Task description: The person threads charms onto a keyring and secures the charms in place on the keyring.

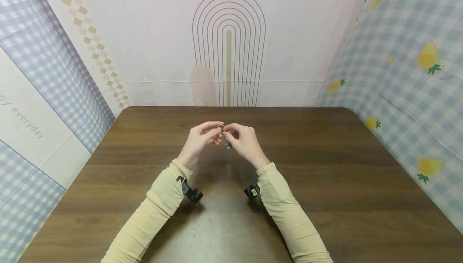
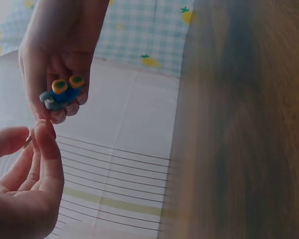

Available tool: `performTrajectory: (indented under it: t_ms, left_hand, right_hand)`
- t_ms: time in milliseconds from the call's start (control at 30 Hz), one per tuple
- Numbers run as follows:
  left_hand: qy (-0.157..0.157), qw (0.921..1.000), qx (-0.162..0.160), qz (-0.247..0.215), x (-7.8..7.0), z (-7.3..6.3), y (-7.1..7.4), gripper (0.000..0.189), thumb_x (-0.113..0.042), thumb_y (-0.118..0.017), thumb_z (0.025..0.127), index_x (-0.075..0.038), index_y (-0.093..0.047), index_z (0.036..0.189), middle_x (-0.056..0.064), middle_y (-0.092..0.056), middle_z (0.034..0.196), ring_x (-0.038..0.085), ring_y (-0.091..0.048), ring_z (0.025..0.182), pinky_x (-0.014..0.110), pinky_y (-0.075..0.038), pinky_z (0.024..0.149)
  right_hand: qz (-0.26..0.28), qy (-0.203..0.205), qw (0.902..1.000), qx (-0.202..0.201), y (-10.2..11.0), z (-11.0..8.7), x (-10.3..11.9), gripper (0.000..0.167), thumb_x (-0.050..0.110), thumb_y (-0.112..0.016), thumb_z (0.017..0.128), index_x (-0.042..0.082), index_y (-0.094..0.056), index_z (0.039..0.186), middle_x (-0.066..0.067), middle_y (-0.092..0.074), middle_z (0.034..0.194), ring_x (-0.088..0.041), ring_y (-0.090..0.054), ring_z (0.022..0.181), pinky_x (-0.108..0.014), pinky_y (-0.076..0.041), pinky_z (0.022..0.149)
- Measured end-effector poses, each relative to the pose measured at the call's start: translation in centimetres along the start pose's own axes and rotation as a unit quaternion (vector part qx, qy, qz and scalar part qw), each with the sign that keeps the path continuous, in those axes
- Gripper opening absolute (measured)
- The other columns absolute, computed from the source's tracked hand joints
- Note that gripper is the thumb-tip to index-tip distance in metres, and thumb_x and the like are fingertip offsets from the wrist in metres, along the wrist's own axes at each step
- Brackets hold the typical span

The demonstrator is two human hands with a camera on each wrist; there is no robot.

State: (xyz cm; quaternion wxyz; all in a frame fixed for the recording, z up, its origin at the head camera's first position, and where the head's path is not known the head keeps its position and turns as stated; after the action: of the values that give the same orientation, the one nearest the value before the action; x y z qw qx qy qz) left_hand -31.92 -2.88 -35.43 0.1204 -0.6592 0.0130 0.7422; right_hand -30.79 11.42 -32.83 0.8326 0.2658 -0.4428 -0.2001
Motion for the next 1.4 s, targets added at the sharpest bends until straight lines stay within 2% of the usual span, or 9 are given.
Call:
performTrajectory:
  t_ms: [100, 233, 467, 700, 833, 933, 1067, 1200, 1400]
  left_hand:
    - [0.002, 1.0, -0.001, 0.005, -0.06, -0.11, -0.28, 0.03, -0.007, -0.061, 0.094, 0.0, -0.062, 0.123, -0.002, -0.068, 0.081, 0.008, -0.065, 0.068, 0.025, -0.057, 0.068]
    - [-0.022, 0.9993, -0.025, 0.017, -0.15, -0.13, -0.39, 0.025, -0.004, -0.061, 0.093, -0.002, -0.065, 0.118, 0.002, -0.068, 0.082, 0.009, -0.064, 0.067, 0.029, -0.058, 0.069]
    - [-0.049, 0.9973, -0.05, 0.023, -0.11, 0.01, -0.09, 0.02, -0.002, -0.059, 0.094, 0.006, -0.068, 0.111, 0.002, -0.064, 0.072, 0.008, -0.06, 0.058, 0.023, -0.055, 0.06]
    - [-0.038, 0.9969, -0.045, 0.052, -0.26, -0.01, 0.25, 0.019, -0.004, -0.059, 0.095, 0.006, -0.069, 0.107, 0.003, -0.06, 0.068, 0.007, -0.055, 0.057, 0.018, -0.049, 0.055]
    - [-0.03, 0.9969, -0.034, 0.063, -0.35, -0.12, 0.17, 0.021, -0.008, -0.06, 0.095, 0.003, -0.068, 0.111, 0.01, -0.064, 0.076, 0.008, -0.056, 0.063, 0.022, -0.05, 0.06]
    - [-0.022, 0.997, -0.012, 0.073, -0.32, -0.16, -0.19, 0.024, -0.011, -0.06, 0.095, -0.001, -0.066, 0.117, 0.012, -0.067, 0.087, 0.009, -0.059, 0.07, 0.025, -0.051, 0.065]
    - [-0.028, 0.9969, -0.003, 0.073, -0.44, -0.14, -0.62, 0.029, -0.008, -0.06, 0.095, -0.004, -0.062, 0.123, 0.008, -0.069, 0.087, 0.01, -0.062, 0.071, 0.031, -0.055, 0.07]
    - [-0.045, 0.9974, -0.031, 0.048, -0.5, -0.15, -0.63, 0.029, -0.003, -0.061, 0.093, -0.002, -0.058, 0.122, 0.002, -0.066, 0.074, 0.012, -0.061, 0.064, 0.035, -0.057, 0.069]
    - [-0.059, 0.9969, -0.04, 0.032, -0.13, -0.16, -0.4, 0.02, -0.001, -0.06, 0.093, 0.011, -0.062, 0.109, 0.001, -0.065, 0.068, 0.011, -0.06, 0.058, 0.023, -0.053, 0.057]
  right_hand:
    - [0.001, -0.001, 1.0, -0.009, 0.1, -0.03, -0.05, 0.015, 0.007, -0.064, 0.091, -0.001, -0.07, 0.102, -0.011, -0.07, 0.078, -0.011, -0.056, 0.063, -0.019, -0.045, 0.056]
    - [0.008, -0.01, 0.9999, -0.01, 0.01, -0.07, -0.08, 0.016, 0.008, -0.064, 0.091, -0.001, -0.07, 0.103, -0.012, -0.07, 0.079, -0.012, -0.057, 0.064, -0.018, -0.045, 0.056]
    - [0.004, -0.001, 1.0, -0.007, -0.26, 0.0, 0.07, 0.013, 0.01, -0.067, 0.09, 0.0, -0.071, 0.097, -0.011, -0.071, 0.078, -0.012, -0.057, 0.063, -0.019, -0.046, 0.057]
    - [0.005, 0.004, 0.9999, 0.011, -0.43, 0.06, 0.08, 0.011, 0.01, -0.067, 0.09, 0.002, -0.072, 0.096, -0.01, -0.071, 0.078, -0.012, -0.059, 0.064, -0.019, -0.048, 0.057]
    - [0.004, 0.003, 0.9999, 0.01, -0.29, 0.02, 0.05, 0.012, 0.011, -0.067, 0.09, 0.002, -0.072, 0.097, -0.01, -0.071, 0.079, -0.013, -0.06, 0.065, -0.02, -0.049, 0.058]
    - [0.0, -0.001, 1.0, 0.005, -0.08, -0.05, -0.07, 0.013, 0.01, -0.067, 0.091, 0.001, -0.071, 0.099, -0.011, -0.072, 0.081, -0.013, -0.06, 0.065, -0.02, -0.049, 0.058]
    - [-0.001, -0.005, 1.0, 0.003, 0.13, -0.03, -0.14, 0.014, 0.009, -0.065, 0.091, 0.0, -0.071, 0.101, -0.012, -0.073, 0.084, -0.014, -0.06, 0.066, -0.02, -0.048, 0.059]
    - [0.003, -0.003, 1.0, 0.005, 0.08, 0.01, -0.08, 0.014, 0.009, -0.065, 0.091, 0.0, -0.071, 0.1, -0.012, -0.073, 0.083, -0.015, -0.059, 0.066, -0.021, -0.048, 0.059]
    - [0.001, 0.014, 0.9998, 0.013, -0.14, -0.23, 0.03, 0.01, 0.01, -0.067, 0.09, 0.002, -0.071, 0.095, -0.009, -0.072, 0.08, -0.012, -0.058, 0.065, -0.02, -0.048, 0.059]
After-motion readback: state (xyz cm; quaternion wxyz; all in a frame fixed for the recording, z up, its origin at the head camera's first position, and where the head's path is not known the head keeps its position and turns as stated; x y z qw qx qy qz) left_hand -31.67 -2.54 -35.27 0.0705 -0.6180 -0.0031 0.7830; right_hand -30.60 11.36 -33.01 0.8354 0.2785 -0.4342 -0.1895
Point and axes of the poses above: each hand's wrist, its own z-axis towards the middle knuckle, its own y-axis out of the back of the hand, x = y × z, the point moved 5 cm from there along z, towards the middle knuckle
